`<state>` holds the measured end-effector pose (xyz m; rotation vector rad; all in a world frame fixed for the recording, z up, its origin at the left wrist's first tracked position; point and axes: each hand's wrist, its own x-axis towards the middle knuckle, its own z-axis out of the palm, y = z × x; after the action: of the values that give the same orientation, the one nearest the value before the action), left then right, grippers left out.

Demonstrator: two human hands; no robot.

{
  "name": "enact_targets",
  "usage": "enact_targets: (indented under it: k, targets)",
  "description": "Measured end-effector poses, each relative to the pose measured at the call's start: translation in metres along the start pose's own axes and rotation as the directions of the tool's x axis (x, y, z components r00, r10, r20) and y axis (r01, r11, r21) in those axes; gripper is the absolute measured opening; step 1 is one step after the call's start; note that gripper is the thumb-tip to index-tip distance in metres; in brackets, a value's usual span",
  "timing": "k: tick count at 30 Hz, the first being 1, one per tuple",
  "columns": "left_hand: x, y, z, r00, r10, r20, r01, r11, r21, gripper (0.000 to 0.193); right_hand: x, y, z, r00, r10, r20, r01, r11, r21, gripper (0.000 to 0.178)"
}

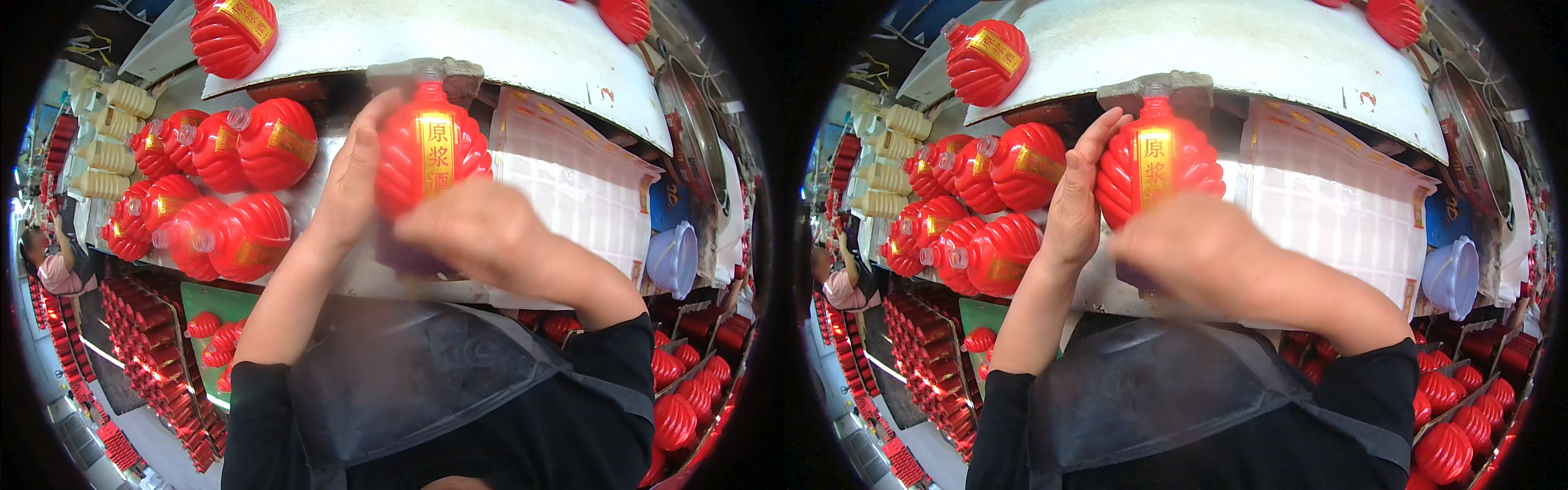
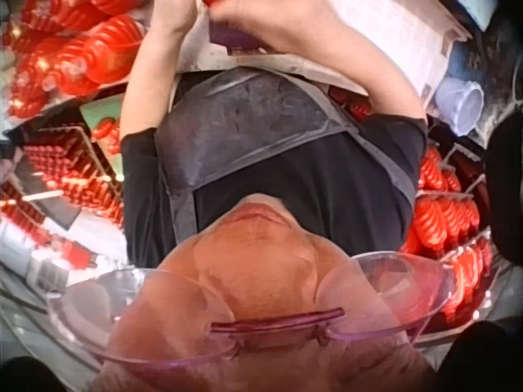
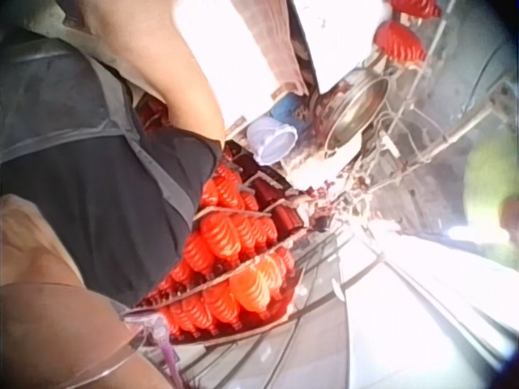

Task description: The person repeatedly picks up red plastic bottles, applies a gold label to each bottle's body, smooths the label, and places the labeled bottles on a table. The person then moves the labeled bottles to a green tray and arranges them in rows.

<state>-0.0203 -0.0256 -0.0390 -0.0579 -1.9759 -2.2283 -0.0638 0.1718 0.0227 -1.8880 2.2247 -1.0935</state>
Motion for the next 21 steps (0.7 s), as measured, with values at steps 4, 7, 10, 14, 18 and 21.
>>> enact_targets:
  k: [4, 7, 10, 14, 18, 21]
  targets:
    - [0.011, 0.002, -0.002, 1.0, -0.022, 0.015, 0.021, 0.998, 0.054, 0.081, 0.03, 0.052, -0.015, 0.919, 0.109, -0.379, -0.188, 0.966, -0.18, 0.029]
    - [0.022, 0.005, -0.004, 0.997, -0.082, 0.006, 0.079, 0.978, 0.194, 0.09, 0.05, 0.07, -0.033, 0.93, 0.21, -0.303, -0.274, 0.943, -0.187, 0.03]
    - [0.028, 0.012, -0.005, 0.991, -0.127, 0.038, 0.118, 0.973, 0.198, 0.088, 0.055, 0.07, -0.042, 0.941, 0.284, -0.183, -0.295, 0.955, -0.034, 0.028]
    - [0.041, 0.018, -0.002, 0.981, -0.184, 0.064, 0.168, 0.966, 0.198, 0.095, 0.054, 0.075, -0.035, 0.965, 0.202, -0.165, -0.234, 0.951, -0.205, 0.026]
    - [0.049, 0.022, 0.0, 0.982, -0.18, 0.064, 0.165, 0.968, 0.189, 0.102, 0.055, 0.091, -0.028, 0.935, 0.208, -0.288, -0.279, 0.932, -0.231, 0.027]
    - [0.041, 0.023, 0.0, 0.987, -0.14, 0.084, 0.123, 0.977, 0.174, 0.11, 0.047, 0.081, -0.034, 0.911, 0.189, -0.366, -0.223, 0.973, -0.054, 0.028]
